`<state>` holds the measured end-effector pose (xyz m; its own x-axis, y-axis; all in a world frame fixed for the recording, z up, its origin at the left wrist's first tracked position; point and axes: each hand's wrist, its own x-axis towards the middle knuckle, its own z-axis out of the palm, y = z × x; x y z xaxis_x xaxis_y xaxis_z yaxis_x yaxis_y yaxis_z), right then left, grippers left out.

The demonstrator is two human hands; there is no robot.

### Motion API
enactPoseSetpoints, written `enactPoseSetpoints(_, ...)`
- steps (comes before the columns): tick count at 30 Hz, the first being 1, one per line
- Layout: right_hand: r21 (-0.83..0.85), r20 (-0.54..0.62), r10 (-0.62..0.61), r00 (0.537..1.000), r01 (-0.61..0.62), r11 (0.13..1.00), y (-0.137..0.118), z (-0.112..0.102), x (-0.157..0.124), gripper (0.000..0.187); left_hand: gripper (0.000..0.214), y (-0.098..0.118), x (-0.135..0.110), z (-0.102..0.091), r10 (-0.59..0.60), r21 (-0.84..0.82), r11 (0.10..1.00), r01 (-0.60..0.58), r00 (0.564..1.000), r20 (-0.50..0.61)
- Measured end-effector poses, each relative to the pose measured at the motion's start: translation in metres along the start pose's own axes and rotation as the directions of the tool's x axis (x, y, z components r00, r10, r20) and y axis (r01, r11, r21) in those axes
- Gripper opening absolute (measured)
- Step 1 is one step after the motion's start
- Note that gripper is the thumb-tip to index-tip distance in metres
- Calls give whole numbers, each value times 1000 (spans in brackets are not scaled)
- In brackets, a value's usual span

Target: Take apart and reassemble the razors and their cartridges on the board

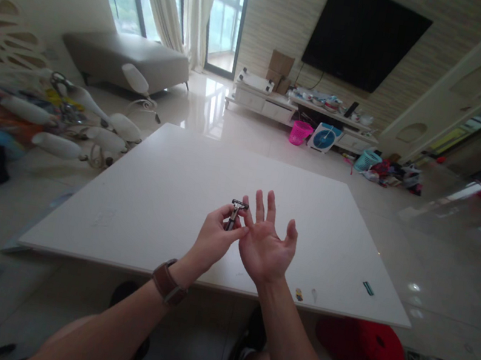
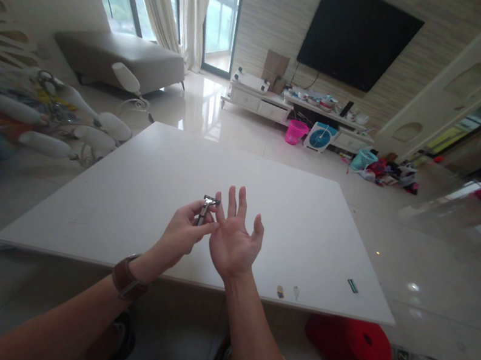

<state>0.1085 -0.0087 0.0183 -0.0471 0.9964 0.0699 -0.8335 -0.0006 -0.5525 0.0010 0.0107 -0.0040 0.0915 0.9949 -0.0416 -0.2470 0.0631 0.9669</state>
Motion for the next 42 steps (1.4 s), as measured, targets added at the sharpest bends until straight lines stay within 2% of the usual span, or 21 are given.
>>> enactPoseSetpoints(5, 46, 31, 2, 1000, -3, 999, 1, -1, 0, 57, 29, 1, 0, 1, -3, -1, 1000, 3, 1000, -8)
enactPoseSetpoints(42, 25, 16, -16, 1000, 16, 1000, 0, -2, 0, 54, 30, 1, 0, 0, -7, -4, 1000, 7, 1000, -4)
